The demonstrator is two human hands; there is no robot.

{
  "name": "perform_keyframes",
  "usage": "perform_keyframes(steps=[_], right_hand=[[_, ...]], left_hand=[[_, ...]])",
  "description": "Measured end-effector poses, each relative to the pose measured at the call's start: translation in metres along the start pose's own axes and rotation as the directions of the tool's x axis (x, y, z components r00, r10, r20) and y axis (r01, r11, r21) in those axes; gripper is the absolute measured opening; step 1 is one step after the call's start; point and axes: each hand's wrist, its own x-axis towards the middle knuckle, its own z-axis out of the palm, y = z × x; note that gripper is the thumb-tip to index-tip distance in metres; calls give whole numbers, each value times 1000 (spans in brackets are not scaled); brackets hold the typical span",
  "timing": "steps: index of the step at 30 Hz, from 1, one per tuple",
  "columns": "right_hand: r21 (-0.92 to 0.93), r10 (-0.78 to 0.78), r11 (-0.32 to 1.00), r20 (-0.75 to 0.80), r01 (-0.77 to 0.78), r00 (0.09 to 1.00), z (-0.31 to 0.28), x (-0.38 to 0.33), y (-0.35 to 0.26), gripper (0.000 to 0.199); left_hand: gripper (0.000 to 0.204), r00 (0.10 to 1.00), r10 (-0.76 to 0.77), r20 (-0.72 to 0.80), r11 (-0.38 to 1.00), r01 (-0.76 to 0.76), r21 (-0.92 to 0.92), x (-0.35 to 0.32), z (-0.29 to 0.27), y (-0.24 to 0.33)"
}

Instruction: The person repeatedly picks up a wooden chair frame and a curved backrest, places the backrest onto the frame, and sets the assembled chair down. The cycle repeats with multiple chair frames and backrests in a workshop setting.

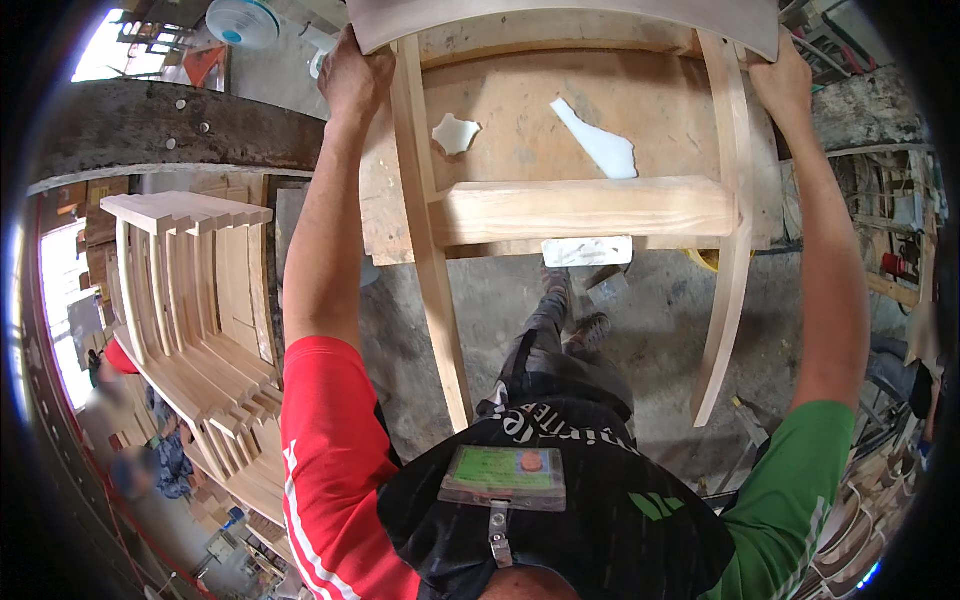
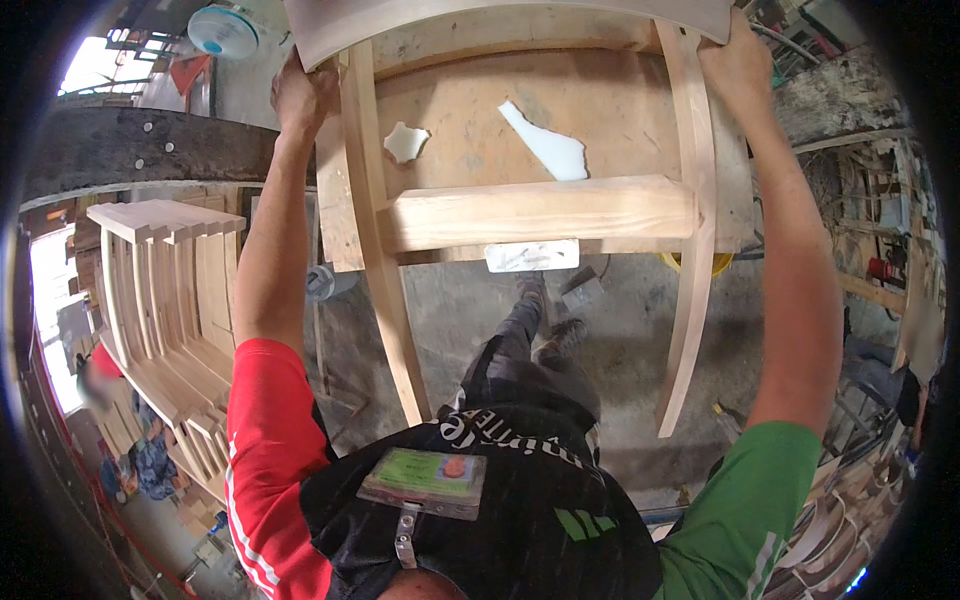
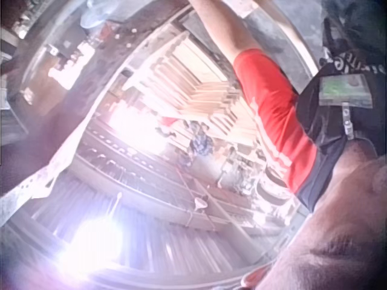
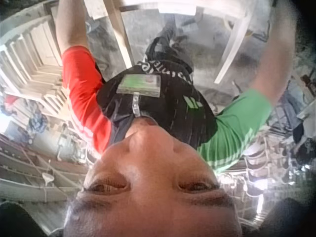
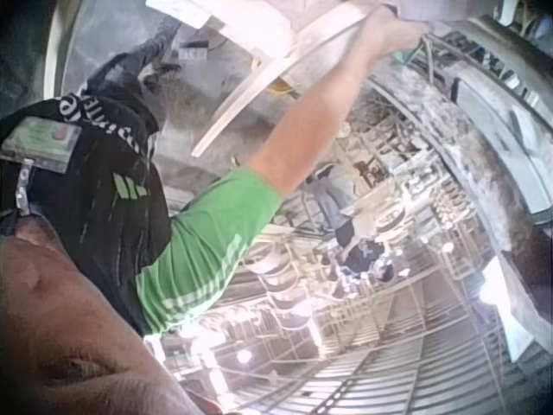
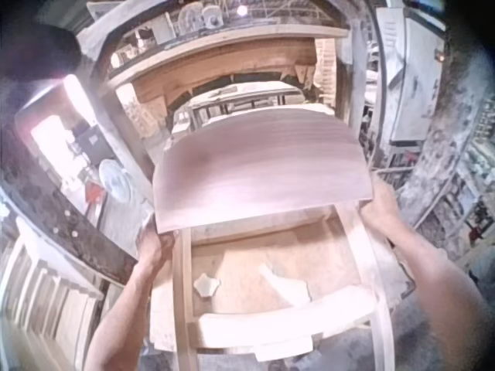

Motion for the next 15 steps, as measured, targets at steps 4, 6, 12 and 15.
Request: perform_keyframes(steps=[4,6,12,15], right_hand=[[-52,-37,998,-38,35,999,-3,2,-3,58],[165,25,985,103,-42,994,-15,4,-70,47],[138,52,989,15,-53,999,-22,27,-70,39],[149,-10,989,-33,15,999,-19,37,-69,41]], left_hand=[[42,999,-28,-47,999,27,-23,6,12,6],[45,996,-74,-57,997,74,-15,-2,10,-12],[50,989,-133,-67,989,128,-76,1,23,-10],[48,990,-120,-71,989,113,-97,4,22,-2]])
